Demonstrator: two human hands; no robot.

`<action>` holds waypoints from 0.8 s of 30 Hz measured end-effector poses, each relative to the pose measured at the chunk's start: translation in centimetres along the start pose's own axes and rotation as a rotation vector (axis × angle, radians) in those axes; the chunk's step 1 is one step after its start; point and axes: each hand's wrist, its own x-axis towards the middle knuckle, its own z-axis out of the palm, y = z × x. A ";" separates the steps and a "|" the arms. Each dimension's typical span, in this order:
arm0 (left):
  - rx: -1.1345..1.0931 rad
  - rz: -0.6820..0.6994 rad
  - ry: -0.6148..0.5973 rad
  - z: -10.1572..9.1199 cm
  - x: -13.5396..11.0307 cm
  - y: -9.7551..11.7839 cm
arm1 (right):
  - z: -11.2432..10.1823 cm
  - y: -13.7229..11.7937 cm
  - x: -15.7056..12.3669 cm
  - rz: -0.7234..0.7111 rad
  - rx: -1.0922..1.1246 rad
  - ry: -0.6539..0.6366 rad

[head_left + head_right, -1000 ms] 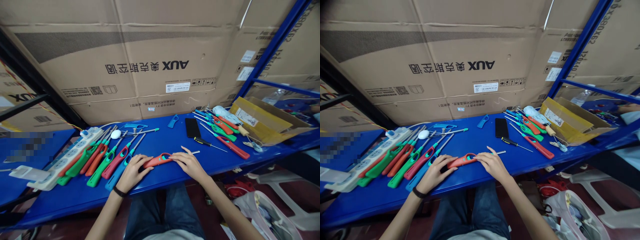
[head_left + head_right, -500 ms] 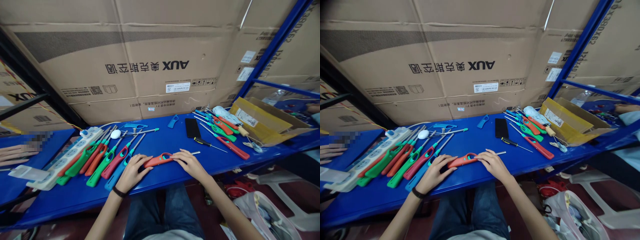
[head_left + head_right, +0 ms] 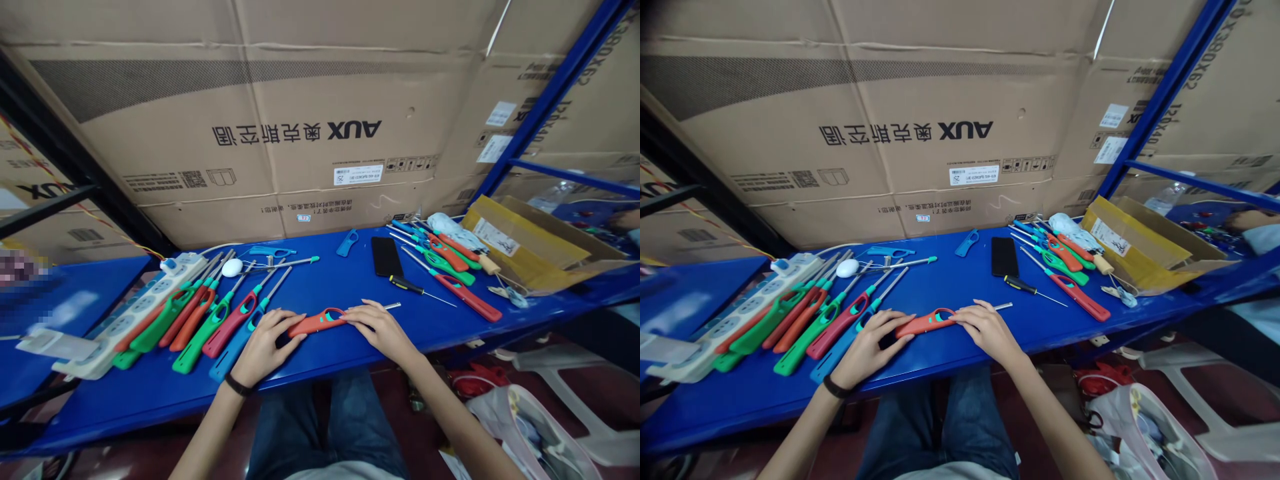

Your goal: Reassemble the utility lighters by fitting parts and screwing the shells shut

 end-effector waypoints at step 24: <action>0.166 0.145 0.058 0.4 -0.2 0.2 | 0.5 -1.3 0.5 -0.015 -0.139 0.006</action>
